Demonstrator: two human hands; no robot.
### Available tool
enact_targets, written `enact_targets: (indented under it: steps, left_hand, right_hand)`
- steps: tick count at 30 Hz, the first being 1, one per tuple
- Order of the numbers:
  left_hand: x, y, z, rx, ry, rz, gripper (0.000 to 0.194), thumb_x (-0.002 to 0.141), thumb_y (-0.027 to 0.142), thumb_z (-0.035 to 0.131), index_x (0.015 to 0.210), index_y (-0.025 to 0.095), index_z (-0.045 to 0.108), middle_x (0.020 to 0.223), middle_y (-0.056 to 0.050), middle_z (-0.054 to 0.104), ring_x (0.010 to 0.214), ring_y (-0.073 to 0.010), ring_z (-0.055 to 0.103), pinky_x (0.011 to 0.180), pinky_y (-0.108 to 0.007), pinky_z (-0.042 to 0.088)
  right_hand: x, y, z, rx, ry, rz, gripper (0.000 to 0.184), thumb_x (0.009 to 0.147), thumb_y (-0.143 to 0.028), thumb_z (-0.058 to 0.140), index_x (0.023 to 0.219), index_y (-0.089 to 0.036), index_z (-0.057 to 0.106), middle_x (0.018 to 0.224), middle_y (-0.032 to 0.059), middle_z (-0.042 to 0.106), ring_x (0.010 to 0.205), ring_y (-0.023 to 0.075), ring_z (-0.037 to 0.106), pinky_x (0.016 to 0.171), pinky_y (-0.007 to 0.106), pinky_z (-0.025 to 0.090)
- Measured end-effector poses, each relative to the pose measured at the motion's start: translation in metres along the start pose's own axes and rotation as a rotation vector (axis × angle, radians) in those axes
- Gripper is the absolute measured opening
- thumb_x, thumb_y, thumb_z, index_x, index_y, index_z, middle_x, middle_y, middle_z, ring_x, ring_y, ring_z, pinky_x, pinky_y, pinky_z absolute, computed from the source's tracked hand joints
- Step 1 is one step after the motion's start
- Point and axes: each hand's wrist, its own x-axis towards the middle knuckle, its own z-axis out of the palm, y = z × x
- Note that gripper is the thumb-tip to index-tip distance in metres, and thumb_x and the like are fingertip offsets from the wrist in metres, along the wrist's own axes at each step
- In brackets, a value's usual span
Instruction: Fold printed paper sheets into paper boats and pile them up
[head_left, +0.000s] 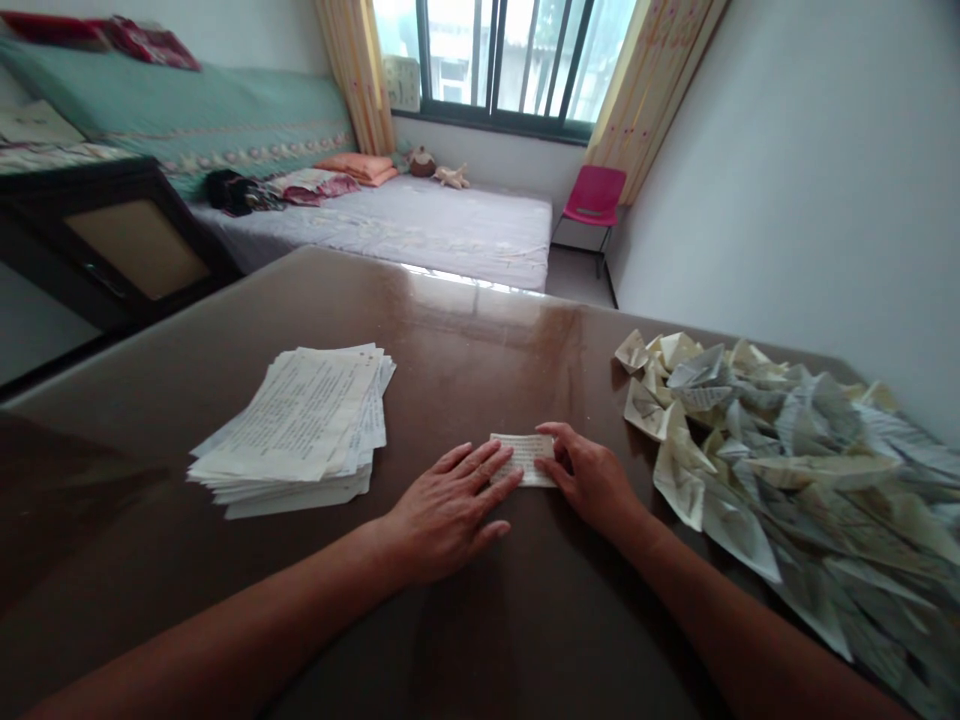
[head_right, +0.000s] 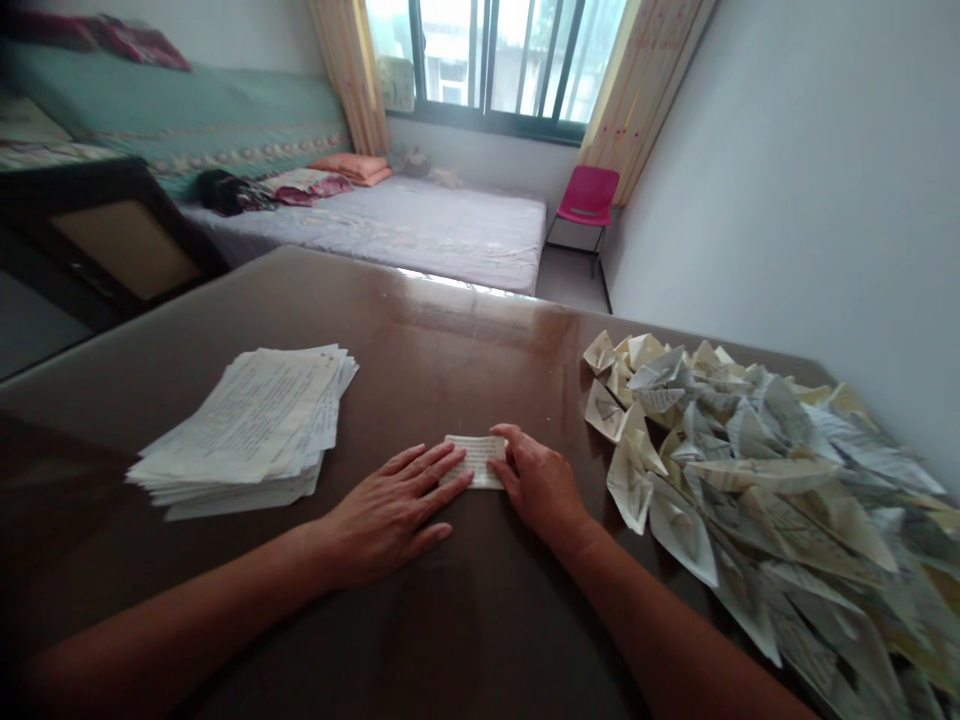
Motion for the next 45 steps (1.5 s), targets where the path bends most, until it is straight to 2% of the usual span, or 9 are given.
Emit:
enact_targets:
  steps: [4,7,13,19,22,28,33,38,45]
  left_hand:
    - [0.000,-0.001,-0.001,-0.001,0.014,0.013,0.055,0.095,0.047,0.040,0.146,0.029,0.030,0.154,-0.006,0.028,0.143,-0.0224,0.023,0.115,-0.039,0.017]
    - [0.001,-0.001,0.000,0.002,0.022,0.010,0.052,0.096,0.046,0.037,0.145,0.029,0.032,0.153,-0.005,0.031,0.142,-0.0206,0.025,0.114,-0.037,0.018]
    - [-0.004,-0.007,-0.008,0.037,-0.005,0.008,0.048,0.097,0.046,0.037,0.141,0.029,0.039,0.152,-0.005,0.033,0.141,-0.0208,0.026,0.113,-0.037,0.021]
    - [-0.007,-0.011,-0.021,0.064,0.021,-0.071,0.032,0.095,0.039,0.043,0.122,0.033,0.060,0.140,-0.004,0.051,0.130,-0.0247,0.044,0.104,-0.042,0.035]
    - [-0.003,-0.012,-0.019,0.012,0.114,-0.093,0.027,0.094,0.037,0.046,0.111,0.031,0.066,0.126,-0.002,0.062,0.120,-0.0236,0.053,0.098,-0.040,0.043]
    - [0.004,-0.020,-0.011,-0.225,0.274,-0.168,0.036,0.094,0.028,0.046,0.129,0.023,0.055,0.115,-0.006,0.065,0.109,-0.0193,0.056,0.094,-0.035,0.048]
    - [0.006,-0.024,-0.013,-0.491,0.430,-0.241,0.032,0.095,0.023,0.045,0.124,0.021,0.059,0.109,-0.007,0.065,0.101,-0.0161,0.060,0.090,-0.030,0.050]
    - [0.010,-0.013,-0.017,-0.845,0.407,-0.293,0.033,0.093,0.027,0.051,0.123,0.018,0.060,0.108,-0.008,0.067,0.097,-0.0172,0.064,0.086,-0.029,0.052]
    - [0.015,-0.008,-0.021,-1.310,0.328,-0.387,0.047,0.089,0.033,0.057,0.132,0.014,0.051,0.103,-0.008,0.070,0.086,-0.0158,0.065,0.074,-0.026,0.055]
  right_hand:
    - [-0.007,-0.020,-0.010,-0.295,0.089,-0.164,0.036,0.091,-0.025,0.053,0.127,-0.026,0.054,0.123,0.0094,0.058,0.103,0.0232,0.056,0.080,0.034,0.046]
    - [-0.017,-0.034,-0.012,-0.454,0.026,-0.331,0.037,0.093,-0.028,0.051,0.129,-0.022,0.054,0.134,0.0096,0.053,0.117,0.0258,0.048,0.088,0.039,0.043]
    - [-0.037,-0.041,-0.011,-0.648,-0.112,-0.304,0.043,0.092,-0.032,0.053,0.126,-0.007,0.056,0.133,0.0177,0.055,0.108,0.0296,0.051,0.077,0.043,0.043]
    - [-0.036,-0.047,-0.018,-0.698,-0.105,-0.235,0.024,0.091,-0.018,0.050,0.106,-0.010,0.067,0.107,0.0164,0.067,0.088,0.0261,0.058,0.070,0.040,0.039]
    - [-0.028,-0.044,-0.022,-0.635,-0.092,-0.233,0.016,0.090,-0.022,0.053,0.093,-0.015,0.067,0.091,0.0123,0.068,0.080,0.0247,0.057,0.066,0.038,0.035]
    - [-0.014,-0.029,-0.027,-0.454,-0.009,-0.296,0.012,0.089,-0.017,0.053,0.089,-0.020,0.064,0.091,0.0085,0.069,0.087,0.0237,0.056,0.071,0.036,0.034]
    - [-0.003,-0.014,-0.023,0.151,-0.037,-0.105,0.019,0.094,-0.028,0.041,0.089,-0.019,0.057,0.079,0.0036,0.064,0.076,0.0172,0.056,0.066,0.028,0.040]
    - [0.005,0.000,-0.017,0.724,-0.262,0.067,0.030,0.093,-0.044,0.041,0.086,-0.017,0.052,0.069,-0.0016,0.052,0.061,0.0116,0.050,0.055,0.022,0.042]
    - [0.006,-0.004,-0.023,0.778,-0.327,0.056,0.029,0.091,-0.044,0.048,0.092,-0.016,0.057,0.074,-0.0002,0.053,0.065,0.0107,0.048,0.053,0.019,0.040]
